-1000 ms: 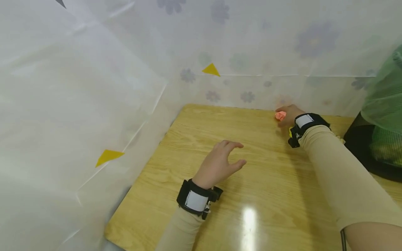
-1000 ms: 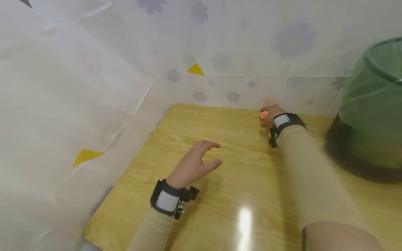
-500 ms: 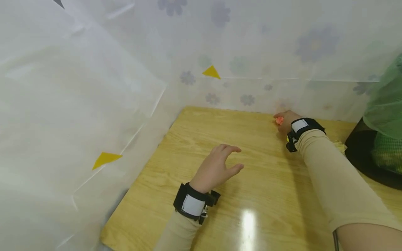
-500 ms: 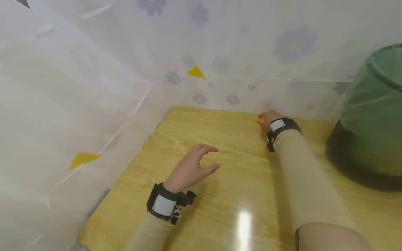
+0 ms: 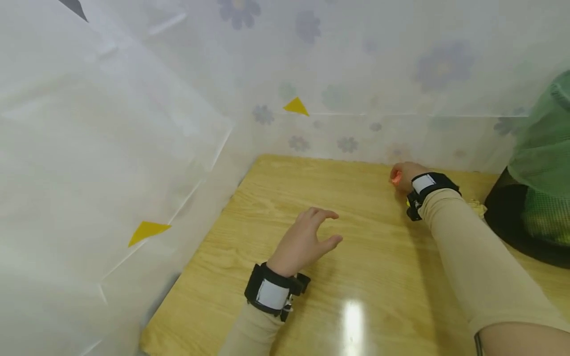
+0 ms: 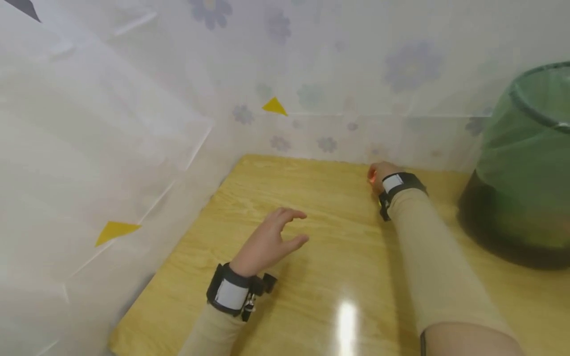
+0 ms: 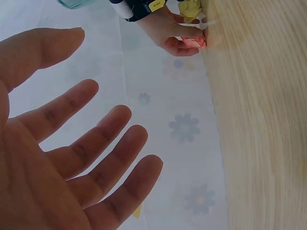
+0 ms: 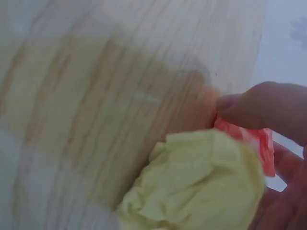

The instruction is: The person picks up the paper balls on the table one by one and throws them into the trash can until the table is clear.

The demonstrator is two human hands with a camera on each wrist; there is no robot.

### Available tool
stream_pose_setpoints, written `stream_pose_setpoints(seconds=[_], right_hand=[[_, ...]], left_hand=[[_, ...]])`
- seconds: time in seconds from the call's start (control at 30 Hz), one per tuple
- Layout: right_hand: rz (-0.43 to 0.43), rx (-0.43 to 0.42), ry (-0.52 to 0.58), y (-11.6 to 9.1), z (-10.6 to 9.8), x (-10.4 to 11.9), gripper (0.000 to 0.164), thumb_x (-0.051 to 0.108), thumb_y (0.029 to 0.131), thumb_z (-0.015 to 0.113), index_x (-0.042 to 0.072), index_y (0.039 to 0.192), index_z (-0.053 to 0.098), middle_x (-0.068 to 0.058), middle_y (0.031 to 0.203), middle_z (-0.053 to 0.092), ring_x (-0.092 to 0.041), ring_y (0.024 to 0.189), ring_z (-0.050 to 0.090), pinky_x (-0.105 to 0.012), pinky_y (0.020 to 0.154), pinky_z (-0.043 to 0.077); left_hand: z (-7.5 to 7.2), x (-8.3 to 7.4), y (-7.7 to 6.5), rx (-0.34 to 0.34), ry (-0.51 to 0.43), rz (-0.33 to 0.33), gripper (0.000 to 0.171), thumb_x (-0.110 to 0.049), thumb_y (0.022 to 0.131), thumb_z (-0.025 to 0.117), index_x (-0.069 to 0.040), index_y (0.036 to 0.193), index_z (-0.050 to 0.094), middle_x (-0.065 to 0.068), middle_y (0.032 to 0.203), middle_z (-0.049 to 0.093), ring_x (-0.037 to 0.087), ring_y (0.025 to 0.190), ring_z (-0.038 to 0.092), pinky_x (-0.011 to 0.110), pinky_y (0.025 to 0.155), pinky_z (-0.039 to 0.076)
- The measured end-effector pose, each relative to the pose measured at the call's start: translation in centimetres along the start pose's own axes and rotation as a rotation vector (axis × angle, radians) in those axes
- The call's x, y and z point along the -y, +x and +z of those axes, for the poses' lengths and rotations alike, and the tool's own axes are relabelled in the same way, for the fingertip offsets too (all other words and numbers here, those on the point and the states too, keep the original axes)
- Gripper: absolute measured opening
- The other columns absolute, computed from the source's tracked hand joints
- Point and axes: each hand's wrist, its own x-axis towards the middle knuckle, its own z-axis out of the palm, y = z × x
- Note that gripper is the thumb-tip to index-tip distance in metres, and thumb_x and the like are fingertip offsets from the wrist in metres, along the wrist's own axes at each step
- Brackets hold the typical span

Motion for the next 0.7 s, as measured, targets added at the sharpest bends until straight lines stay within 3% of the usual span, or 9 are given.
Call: stream_pose_setpoints(seconds=[0.4, 0.7], right_hand=[[-0.046, -0.047, 0.043, 0.2, 0.2, -1.4, 0.013, 0.003, 0.073, 0.066, 0.003, 0.085, 0.059, -0.013, 0.082, 0.055, -0.030, 0.075, 0.048, -0.032, 0.062, 0.037], [-0.056, -0.044, 0.063, -0.9, -1.9, -0.1, 0.017, -0.002, 0.071, 0.066, 0.004, 0.085, 0.060, -0.015, 0.087, 0.056, -0.030, 0.077, 0.047, -0.034, 0.060, 0.039]], left_hand=[[0.3, 0.1, 0.5, 0.009, -0.014, 0.039, 0.043, -0.035, 0.089, 0.063, -0.017, 0.127, 0.054, 0.003, 0.126, 0.050, 0.018, 0.117, 0.046, 0.032, 0.093, 0.043], [0.4, 0.5, 0.8, 0.004, -0.018, 0.049, 0.043, -0.034, 0.088, 0.064, -0.018, 0.126, 0.055, 0.004, 0.126, 0.050, 0.020, 0.117, 0.046, 0.034, 0.093, 0.043]])
